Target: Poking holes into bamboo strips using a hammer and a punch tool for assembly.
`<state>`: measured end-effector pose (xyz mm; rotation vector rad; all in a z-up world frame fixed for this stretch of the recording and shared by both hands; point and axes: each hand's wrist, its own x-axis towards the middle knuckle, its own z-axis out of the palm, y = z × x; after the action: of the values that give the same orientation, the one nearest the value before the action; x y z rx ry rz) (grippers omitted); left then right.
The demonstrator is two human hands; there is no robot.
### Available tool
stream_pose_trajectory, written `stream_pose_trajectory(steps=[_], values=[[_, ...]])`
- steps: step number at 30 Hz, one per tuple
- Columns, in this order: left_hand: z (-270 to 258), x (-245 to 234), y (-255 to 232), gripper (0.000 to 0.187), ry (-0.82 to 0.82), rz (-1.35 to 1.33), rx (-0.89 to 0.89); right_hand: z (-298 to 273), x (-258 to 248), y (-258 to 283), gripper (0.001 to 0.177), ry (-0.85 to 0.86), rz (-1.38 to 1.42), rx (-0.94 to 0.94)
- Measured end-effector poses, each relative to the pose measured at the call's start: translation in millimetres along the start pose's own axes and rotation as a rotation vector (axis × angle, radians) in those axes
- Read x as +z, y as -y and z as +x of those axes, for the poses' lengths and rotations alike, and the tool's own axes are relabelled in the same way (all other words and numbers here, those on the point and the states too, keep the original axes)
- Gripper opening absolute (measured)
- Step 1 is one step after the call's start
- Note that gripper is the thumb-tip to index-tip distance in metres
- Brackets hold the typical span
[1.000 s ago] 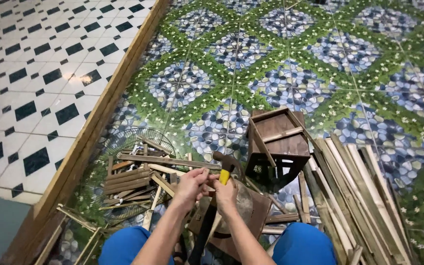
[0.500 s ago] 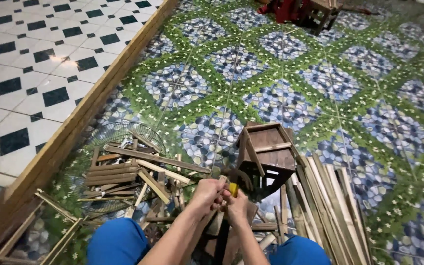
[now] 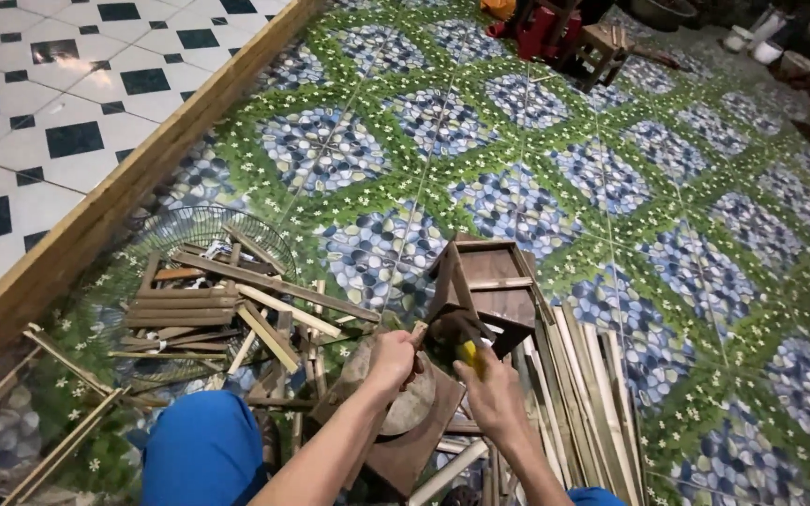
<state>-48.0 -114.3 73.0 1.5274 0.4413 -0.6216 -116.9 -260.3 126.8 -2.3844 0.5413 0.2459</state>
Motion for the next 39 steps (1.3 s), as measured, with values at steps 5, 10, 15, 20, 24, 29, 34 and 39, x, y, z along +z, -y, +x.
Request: stream_pose_trajectory(steps=[5,10,15,20,24,29,34,39], values=[[-2.3,0.3,-6.2,0.030,-0.021,0.055,0.003,-4.5,-11.6,9.8,0.036,0.029,-0.067,-0.126],[35.8,10.9,12.9,0.028,-0.025,-0.103,-0.109,-18.8,-25.4,46.1,0.031,0.007,-0.076,-0.152],[67.4,15.3,45.7,0.036,-0.019,0.009,0.111,21.8,-4.2,21.5,0.043,0.041,-0.405,-0.096],[19.4,8.0,5.7,0.052,-0.003,0.158,0.069,-27.8,-47.2,71.9,0.035,-0.018,0.120,-0.108],[23.4,5.1,5.5,0.027,-0.021,0.080,-0.028,-23.2,-32.6,76.4,0.029,0.051,0.154,0.071],[51.2,5.1,17.6,0.044,-0.039,0.246,0.099,-10.9,-28.7,58.7,0.028,-0.005,-0.086,-0.075],[19.7,-1.1,-3.3,0.042,-0.050,0.270,0.078,-24.2,-30.6,70.7,0.022,0.003,0.042,-0.055],[15.5,-4.0,-6.5,0.072,-0.065,0.243,0.045,-12.4,-43.0,72.4,0.046,0.045,-0.190,-0.057]])
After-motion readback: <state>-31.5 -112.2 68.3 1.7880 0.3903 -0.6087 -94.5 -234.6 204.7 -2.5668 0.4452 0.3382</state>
